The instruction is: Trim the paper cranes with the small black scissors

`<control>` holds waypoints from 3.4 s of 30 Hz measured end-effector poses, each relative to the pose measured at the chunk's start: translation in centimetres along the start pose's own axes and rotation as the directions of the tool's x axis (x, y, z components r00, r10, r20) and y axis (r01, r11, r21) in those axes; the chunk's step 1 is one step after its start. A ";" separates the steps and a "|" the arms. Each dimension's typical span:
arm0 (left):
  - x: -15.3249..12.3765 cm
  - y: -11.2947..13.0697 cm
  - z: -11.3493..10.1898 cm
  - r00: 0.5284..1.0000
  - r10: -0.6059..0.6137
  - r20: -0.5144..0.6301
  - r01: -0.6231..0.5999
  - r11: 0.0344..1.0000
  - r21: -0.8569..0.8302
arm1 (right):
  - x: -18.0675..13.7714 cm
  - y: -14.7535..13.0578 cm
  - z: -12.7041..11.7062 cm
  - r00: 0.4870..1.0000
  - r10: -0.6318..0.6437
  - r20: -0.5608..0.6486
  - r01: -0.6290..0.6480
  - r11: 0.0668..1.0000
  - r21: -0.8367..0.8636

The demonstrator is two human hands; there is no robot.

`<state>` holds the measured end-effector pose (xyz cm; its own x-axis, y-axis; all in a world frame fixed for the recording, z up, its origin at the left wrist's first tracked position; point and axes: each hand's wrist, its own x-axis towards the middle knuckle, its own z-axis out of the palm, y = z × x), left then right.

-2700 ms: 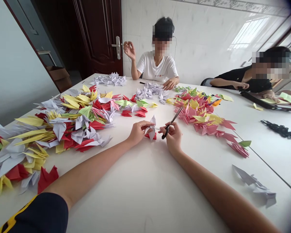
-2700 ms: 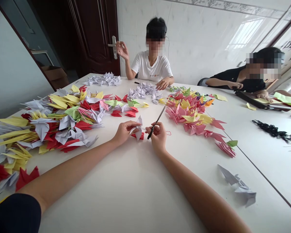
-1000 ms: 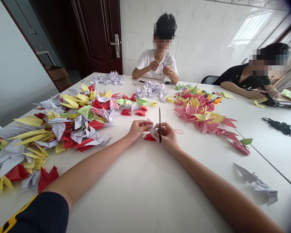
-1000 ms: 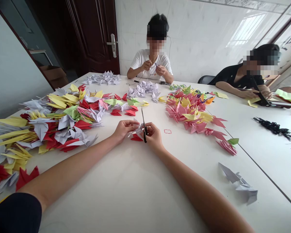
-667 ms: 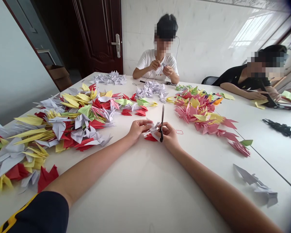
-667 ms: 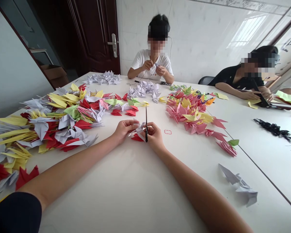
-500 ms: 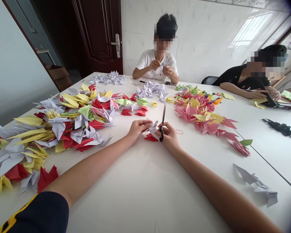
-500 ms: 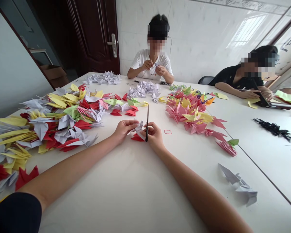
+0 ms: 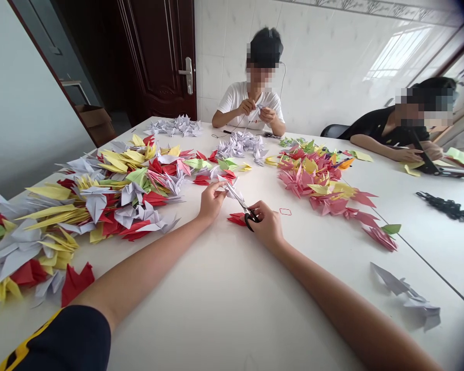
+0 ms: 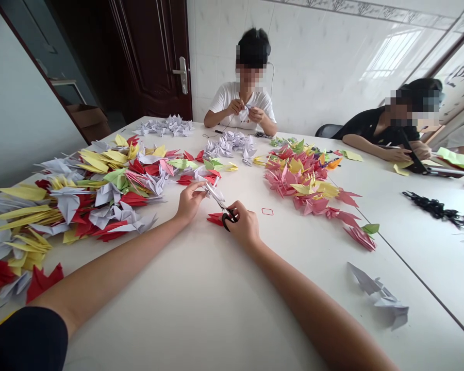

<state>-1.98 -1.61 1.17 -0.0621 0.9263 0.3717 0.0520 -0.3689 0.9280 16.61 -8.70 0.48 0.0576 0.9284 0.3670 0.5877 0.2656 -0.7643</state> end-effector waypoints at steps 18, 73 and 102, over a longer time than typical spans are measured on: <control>-0.5 0.4 0.0 0.998 0.055 0.041 -0.058 0.996 0.062 | 0.4 0.0 -0.2 0.997 0.015 0.076 -0.008 0.996 -0.090; -0.3 0.0 -0.4 0.966 0.237 -0.103 -0.198 0.935 0.294 | 1.5 0.7 -1.0 0.878 0.056 0.476 -0.279 0.867 0.412; -0.7 -0.1 -0.2 0.921 0.364 -0.140 -0.299 0.889 0.347 | 2.1 0.4 -2.0 0.776 -0.033 0.629 -0.433 0.697 0.572</control>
<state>-2.19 -2.23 0.85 -0.1779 0.7078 0.6837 0.4110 -0.5778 0.7051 18.55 -7.18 1.95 -0.4827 0.8755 -0.0233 -0.0771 -0.0689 -0.9946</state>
